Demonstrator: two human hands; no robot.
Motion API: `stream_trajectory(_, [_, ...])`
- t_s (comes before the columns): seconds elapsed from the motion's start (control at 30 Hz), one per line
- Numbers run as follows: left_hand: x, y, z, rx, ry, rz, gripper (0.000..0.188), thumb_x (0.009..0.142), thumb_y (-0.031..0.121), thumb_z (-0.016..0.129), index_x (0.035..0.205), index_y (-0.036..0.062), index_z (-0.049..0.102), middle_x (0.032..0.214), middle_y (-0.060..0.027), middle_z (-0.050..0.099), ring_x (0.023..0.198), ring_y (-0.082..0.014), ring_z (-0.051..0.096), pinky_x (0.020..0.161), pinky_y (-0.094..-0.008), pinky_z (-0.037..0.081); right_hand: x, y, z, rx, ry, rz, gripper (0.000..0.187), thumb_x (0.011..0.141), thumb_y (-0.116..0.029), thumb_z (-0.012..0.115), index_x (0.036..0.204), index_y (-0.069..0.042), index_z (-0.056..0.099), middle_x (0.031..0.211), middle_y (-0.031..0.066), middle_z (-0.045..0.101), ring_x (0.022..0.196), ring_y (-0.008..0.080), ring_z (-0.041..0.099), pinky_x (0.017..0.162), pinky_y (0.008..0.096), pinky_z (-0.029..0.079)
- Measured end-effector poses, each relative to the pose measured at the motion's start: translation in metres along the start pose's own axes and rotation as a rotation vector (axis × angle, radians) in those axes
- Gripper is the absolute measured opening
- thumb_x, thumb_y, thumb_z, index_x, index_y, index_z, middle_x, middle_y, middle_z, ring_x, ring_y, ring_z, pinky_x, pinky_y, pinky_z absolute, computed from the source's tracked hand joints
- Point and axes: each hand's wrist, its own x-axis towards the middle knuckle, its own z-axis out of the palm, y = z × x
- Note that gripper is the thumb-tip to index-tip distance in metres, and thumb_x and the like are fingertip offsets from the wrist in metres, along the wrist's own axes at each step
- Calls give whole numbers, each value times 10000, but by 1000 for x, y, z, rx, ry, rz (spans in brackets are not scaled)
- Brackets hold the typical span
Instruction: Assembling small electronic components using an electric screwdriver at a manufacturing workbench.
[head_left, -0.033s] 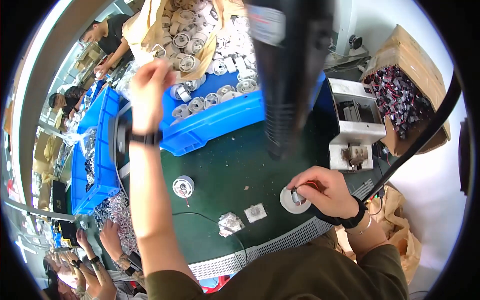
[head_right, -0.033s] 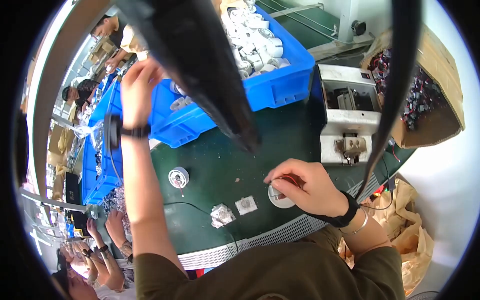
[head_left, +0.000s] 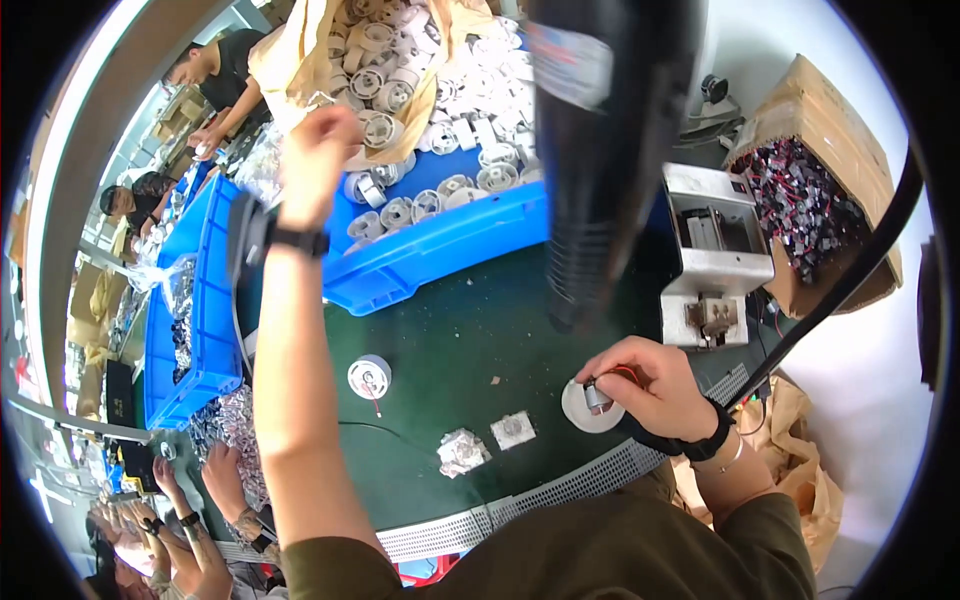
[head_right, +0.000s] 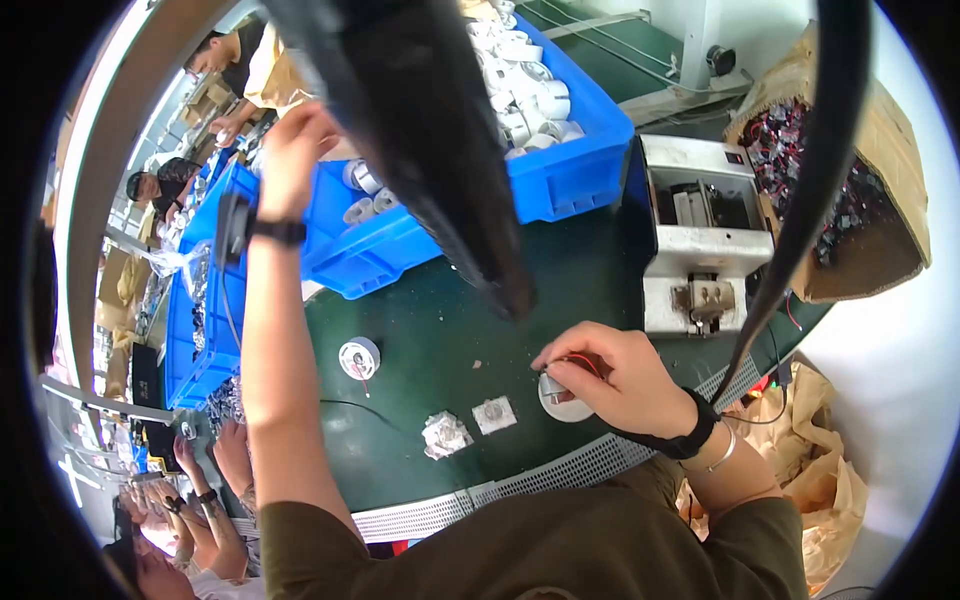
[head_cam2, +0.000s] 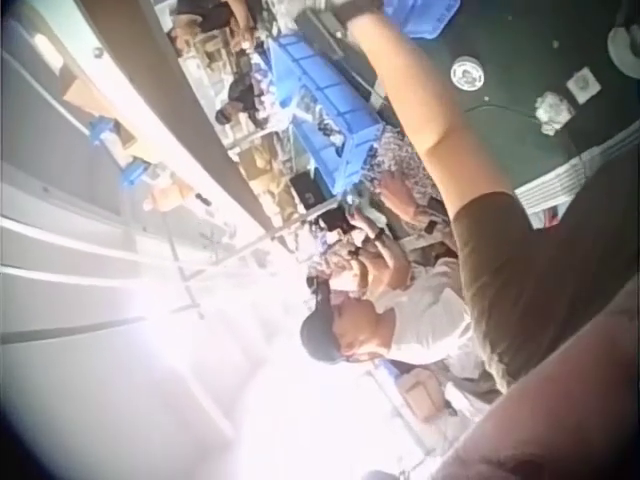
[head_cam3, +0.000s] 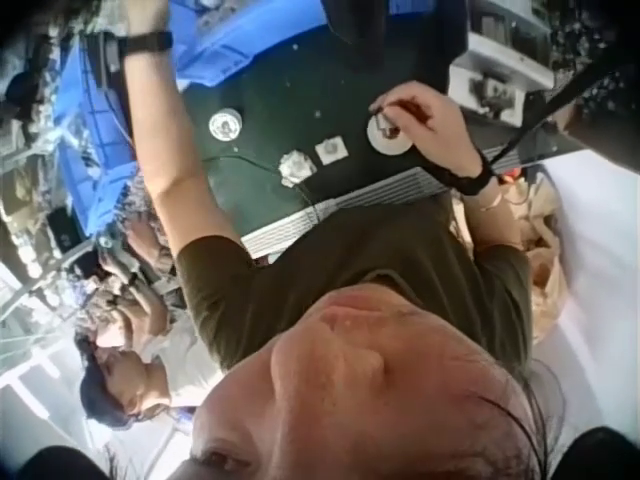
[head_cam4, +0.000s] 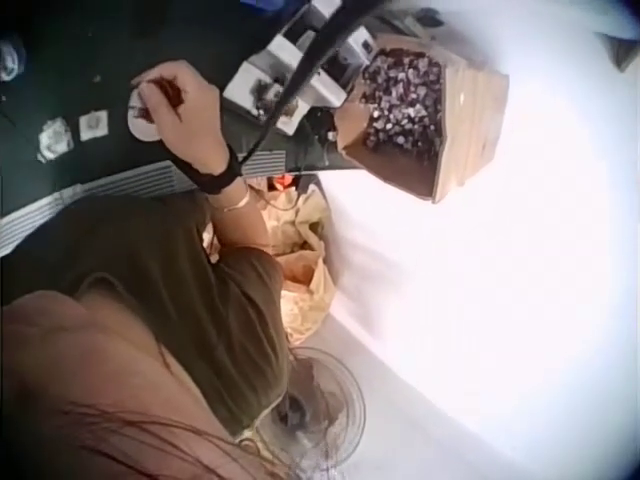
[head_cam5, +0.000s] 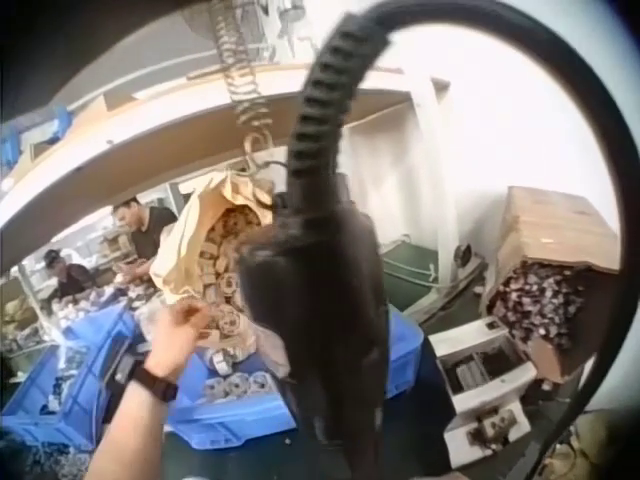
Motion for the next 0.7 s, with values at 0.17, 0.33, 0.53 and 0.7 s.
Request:
stream_trajectory(0.17, [72,-117,7,1286,-399,63,394,663,275,669,942,0,627,821,-266,626,867,-404,630,713,-471,517,5,-1,1,19,-30,14,156,838,79,554,972,34,619,1003,107,588,838,128,595,727,225,488])
stream_trajectory(0.33, [47,-84,55,1104,-218,130,464,668,285,659,1034,8,591,897,-273,622,887,-417,621,745,-483,509,-12,5,-11,152,-16,57,252,825,101,562,1068,37,586,1066,128,572,868,139,601,758,258,520])
stream_trajectory(0.53, [1,-11,13,555,51,145,620,656,289,739,1195,39,562,987,-230,609,902,-375,592,852,-404,479,-26,18,-9,50,59,-49,251,775,122,598,1014,47,579,1042,131,570,870,173,606,759,292,543])
stream_trajectory(0.7, [-117,58,-5,-124,-617,-124,548,676,151,715,1178,-11,565,1070,-136,610,987,-191,581,840,-302,464,-39,12,-13,17,186,-73,253,794,68,607,1043,34,574,1087,129,561,925,180,597,747,304,551])
